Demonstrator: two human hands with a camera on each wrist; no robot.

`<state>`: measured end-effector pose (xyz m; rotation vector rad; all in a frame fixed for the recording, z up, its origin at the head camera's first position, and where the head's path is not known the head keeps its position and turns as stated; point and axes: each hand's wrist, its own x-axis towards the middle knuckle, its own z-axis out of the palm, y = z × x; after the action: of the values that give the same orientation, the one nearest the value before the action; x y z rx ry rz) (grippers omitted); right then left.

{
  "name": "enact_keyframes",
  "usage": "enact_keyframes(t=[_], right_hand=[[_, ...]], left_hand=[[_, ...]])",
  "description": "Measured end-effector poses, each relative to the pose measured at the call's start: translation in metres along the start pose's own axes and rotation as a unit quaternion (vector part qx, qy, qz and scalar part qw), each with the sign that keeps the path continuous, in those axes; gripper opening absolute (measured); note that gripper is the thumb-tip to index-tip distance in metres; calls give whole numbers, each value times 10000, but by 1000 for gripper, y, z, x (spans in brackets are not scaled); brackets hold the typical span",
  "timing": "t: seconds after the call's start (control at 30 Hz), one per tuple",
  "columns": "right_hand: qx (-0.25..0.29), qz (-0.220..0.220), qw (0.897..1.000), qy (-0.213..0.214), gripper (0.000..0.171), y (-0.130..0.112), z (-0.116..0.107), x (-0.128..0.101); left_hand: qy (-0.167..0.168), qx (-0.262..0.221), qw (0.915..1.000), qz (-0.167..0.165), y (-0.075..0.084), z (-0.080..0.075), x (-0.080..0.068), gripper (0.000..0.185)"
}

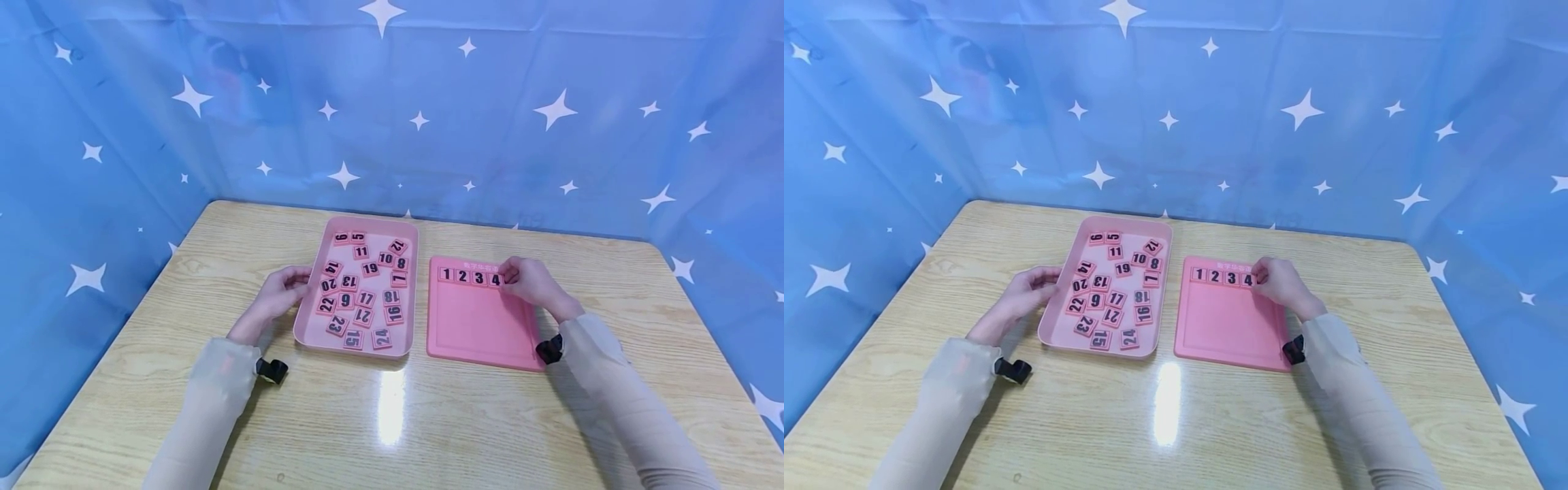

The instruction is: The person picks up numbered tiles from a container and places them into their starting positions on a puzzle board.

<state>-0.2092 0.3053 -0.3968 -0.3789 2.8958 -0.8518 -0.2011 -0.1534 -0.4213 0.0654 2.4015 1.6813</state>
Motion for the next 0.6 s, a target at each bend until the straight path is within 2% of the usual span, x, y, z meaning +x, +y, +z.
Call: enact_keyframes(t=[0.3,0.6], right_hand=[[-178,40,9998,-80,17,1,-2,3],[-160,-74,9995,-248,20,0,-6,5]], left_hand=[[5,-27,10000,-78,0,0,1,40],[10,-17,10000,-90,2,0,0,40]])
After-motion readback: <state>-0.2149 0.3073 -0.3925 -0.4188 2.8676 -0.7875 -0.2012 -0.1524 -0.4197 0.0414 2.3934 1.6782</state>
